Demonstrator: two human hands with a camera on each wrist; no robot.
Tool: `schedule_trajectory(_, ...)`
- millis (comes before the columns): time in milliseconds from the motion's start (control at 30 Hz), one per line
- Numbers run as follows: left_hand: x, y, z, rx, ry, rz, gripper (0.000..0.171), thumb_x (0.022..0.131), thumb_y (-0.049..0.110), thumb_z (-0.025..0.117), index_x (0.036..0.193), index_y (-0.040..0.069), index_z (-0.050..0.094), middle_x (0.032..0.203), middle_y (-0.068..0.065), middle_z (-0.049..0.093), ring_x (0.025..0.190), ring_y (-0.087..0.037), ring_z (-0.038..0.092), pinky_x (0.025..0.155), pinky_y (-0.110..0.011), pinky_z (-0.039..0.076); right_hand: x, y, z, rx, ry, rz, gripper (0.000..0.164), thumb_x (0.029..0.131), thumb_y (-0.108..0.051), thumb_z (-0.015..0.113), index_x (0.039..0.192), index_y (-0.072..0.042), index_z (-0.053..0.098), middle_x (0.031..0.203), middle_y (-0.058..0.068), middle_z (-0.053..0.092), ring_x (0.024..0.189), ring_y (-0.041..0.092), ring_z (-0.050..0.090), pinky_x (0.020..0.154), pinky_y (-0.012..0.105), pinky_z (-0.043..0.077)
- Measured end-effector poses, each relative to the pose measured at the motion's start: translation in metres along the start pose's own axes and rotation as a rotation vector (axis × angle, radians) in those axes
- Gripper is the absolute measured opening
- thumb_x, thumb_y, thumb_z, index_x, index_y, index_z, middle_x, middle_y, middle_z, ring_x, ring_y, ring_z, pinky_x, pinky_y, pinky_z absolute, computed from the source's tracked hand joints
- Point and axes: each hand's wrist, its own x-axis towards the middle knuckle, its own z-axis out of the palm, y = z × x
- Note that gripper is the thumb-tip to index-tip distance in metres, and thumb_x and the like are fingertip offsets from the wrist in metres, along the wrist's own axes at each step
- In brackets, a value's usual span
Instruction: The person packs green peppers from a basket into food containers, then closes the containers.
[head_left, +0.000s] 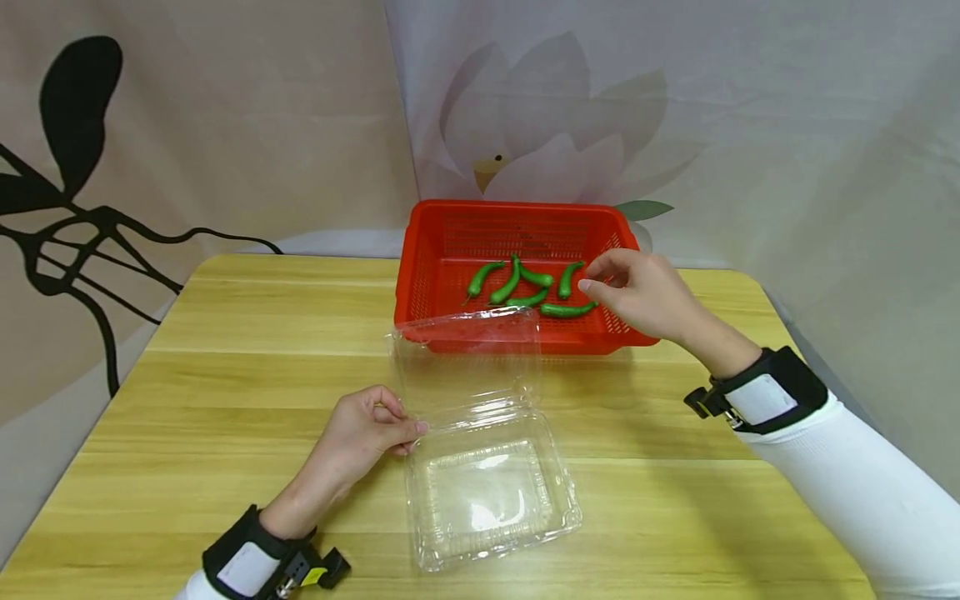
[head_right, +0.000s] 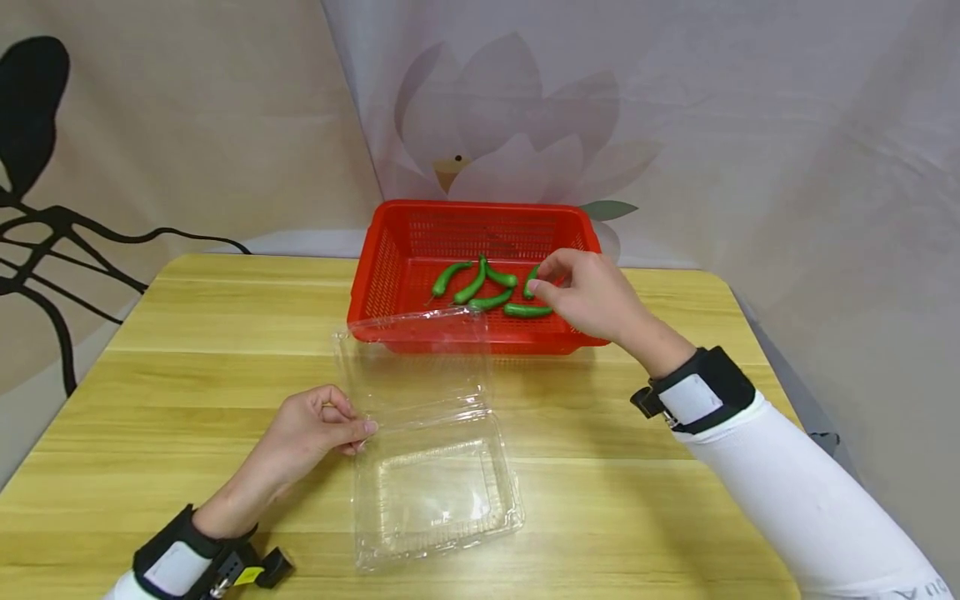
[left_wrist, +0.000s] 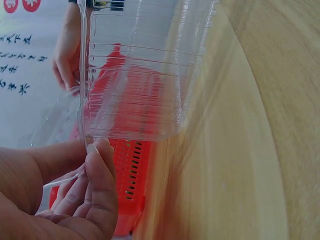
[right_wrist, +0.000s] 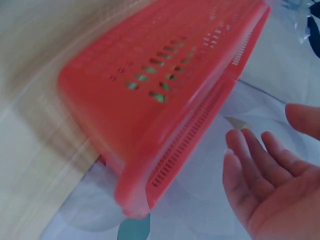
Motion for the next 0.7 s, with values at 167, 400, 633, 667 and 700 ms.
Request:
schedule_trajectory(167,0.001,-0.001,0.0,0.016,0.011,-0.022,0.025,0.088,-0.004,0.081,0.093,-0.004,0.056,0.084,-0.018,0.076,0.07,-0.023,0.07,0.064,-0.032,0.06,0.014,0.001,-0.003,-0.092,-0.072,0.007,0.034,0.101,-0.031,0.069,0.122,-0.004,0.069,0.116,0.012,0.073,0.096,0.029,0.066,0.085,0.049,0.053)
schedule_trajectory(400,0.0,0.0,-0.002,0.017,0.008,-0.016,0.025,0.088,-0.004,0.081,0.093,-0.004,0.057,0.084,-0.018,0.076,0.07,-0.023,0.07,0.064,-0.032,0.06,0.039,-0.003,-0.005,-0.284,-0.179,-0.068,0.043,0.1,-0.03,0.07,0.13,0.001,0.066,0.114,0.015,0.074,0.09,0.029,0.066,0.086,0.051,0.054)
schedule_trajectory(633,-0.002,0.001,-0.001,0.003,-0.002,-0.014,0.025,0.087,-0.004,0.081,0.093,-0.005,0.057,0.087,-0.023,0.075,0.07,-0.024,0.07,0.064,-0.031,0.06,0.057,-0.006,-0.002,-0.415,-0.28,-0.069,0.049,0.098,-0.031,0.073,0.134,0.001,0.065,0.126,0.018,0.071,0.102,0.032,0.067,0.091,0.052,0.054)
schedule_trajectory(667,-0.002,0.001,-0.001,0.002,-0.003,-0.013,0.025,0.088,-0.004,0.081,0.093,-0.005,0.057,0.087,-0.023,0.075,0.07,-0.024,0.069,0.064,-0.031,0.06,0.06,-0.006,-0.002,-0.429,-0.293,-0.068,0.049,0.097,-0.03,0.074,0.135,0.001,0.065,0.128,0.018,0.07,0.109,0.034,0.066,0.095,0.053,0.053)
schedule_trajectory(700,-0.002,0.001,-0.001,-0.001,-0.005,-0.013,0.025,0.087,-0.005,0.081,0.093,-0.005,0.056,0.087,-0.024,0.075,0.07,-0.024,0.069,0.064,-0.031,0.06,0.062,-0.006,-0.001,-0.438,-0.309,-0.066,0.05,0.097,-0.03,0.074,0.135,0.001,0.065,0.13,0.019,0.069,0.114,0.035,0.065,0.097,0.055,0.053)
